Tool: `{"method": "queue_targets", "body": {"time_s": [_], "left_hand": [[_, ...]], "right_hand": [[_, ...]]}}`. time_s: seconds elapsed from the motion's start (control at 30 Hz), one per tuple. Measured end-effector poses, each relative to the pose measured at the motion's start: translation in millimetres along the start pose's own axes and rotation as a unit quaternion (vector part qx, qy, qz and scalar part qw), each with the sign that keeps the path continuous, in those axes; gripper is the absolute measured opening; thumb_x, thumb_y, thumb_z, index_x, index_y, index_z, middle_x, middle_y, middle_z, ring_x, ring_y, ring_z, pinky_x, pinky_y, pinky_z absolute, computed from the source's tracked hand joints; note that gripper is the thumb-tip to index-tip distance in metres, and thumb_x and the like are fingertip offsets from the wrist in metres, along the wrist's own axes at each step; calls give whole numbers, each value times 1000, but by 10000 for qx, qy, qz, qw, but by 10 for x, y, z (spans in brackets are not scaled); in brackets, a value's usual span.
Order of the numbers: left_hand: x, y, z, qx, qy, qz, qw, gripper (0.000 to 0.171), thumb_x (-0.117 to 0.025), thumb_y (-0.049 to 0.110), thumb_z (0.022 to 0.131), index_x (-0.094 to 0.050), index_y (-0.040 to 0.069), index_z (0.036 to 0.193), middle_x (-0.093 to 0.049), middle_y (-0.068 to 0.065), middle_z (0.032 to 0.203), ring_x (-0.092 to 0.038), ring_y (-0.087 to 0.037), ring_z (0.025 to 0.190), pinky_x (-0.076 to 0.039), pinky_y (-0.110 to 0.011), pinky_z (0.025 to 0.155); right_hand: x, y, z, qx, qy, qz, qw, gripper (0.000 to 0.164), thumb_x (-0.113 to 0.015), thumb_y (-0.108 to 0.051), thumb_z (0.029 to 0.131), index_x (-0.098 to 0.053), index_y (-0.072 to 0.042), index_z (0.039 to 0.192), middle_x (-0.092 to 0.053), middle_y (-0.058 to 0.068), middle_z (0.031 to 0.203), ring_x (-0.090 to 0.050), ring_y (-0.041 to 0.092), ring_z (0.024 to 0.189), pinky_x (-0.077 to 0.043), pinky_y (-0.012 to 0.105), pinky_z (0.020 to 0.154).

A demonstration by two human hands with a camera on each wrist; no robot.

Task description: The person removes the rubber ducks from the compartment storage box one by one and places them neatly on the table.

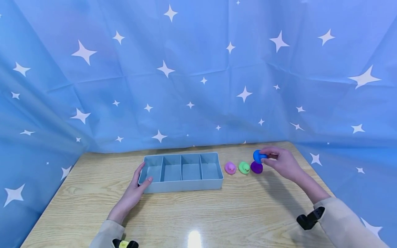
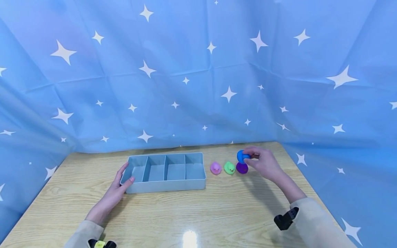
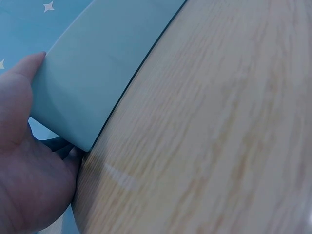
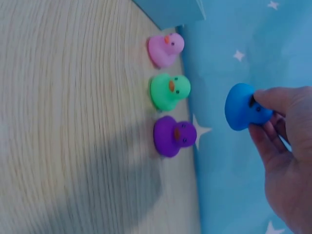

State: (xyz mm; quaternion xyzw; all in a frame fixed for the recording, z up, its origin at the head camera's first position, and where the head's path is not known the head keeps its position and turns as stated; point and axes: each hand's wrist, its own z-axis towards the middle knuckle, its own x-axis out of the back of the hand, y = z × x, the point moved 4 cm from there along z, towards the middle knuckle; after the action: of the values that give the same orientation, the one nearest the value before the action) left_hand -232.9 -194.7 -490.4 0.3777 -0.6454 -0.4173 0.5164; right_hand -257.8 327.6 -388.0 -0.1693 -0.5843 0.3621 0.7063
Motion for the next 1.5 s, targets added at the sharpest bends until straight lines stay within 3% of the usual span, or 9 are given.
{"method": "queue_targets", "body": {"time_s": [0.33,0.53,1.07,1.5], "left_hand": [[0,11,-3,-66,4,-75,10000,77,-49,40,109,1,28,166,11,-21,169,5,-51,152,-9,-72,116],[0,12,-2,-51,18,-64,10000,76,-49,42,109,0,29,166,10,-20,170,6,-50,152,-7,-72,116],[1,-21,13,-6,13,-68,10000,75,-49,40,109,0,29,166,11,-20,170,7,-48,153,-6,-72,116],[2,-24,8,38,46,3,10000,77,-50,44,108,-1,30,166,10,-21,170,6,-49,152,-7,-73,115]], "right_hand": [[57,186,-11,50,78,-172,9998,23,-74,6,90,-72,9,112,-65,28,120,-69,42,101,-58,41,87],[106,361,-40,-130,51,-272,9995,22,-72,7,91,-71,12,112,-64,30,120,-67,45,104,-59,38,85],[59,734,-88,-464,-246,-603,9968,22,-71,9,89,-70,14,110,-65,33,116,-65,51,106,-59,47,83],[-46,806,-71,-442,-149,-736,9962,19,-68,9,88,-72,11,106,-66,31,114,-65,51,106,-57,55,87]]}}
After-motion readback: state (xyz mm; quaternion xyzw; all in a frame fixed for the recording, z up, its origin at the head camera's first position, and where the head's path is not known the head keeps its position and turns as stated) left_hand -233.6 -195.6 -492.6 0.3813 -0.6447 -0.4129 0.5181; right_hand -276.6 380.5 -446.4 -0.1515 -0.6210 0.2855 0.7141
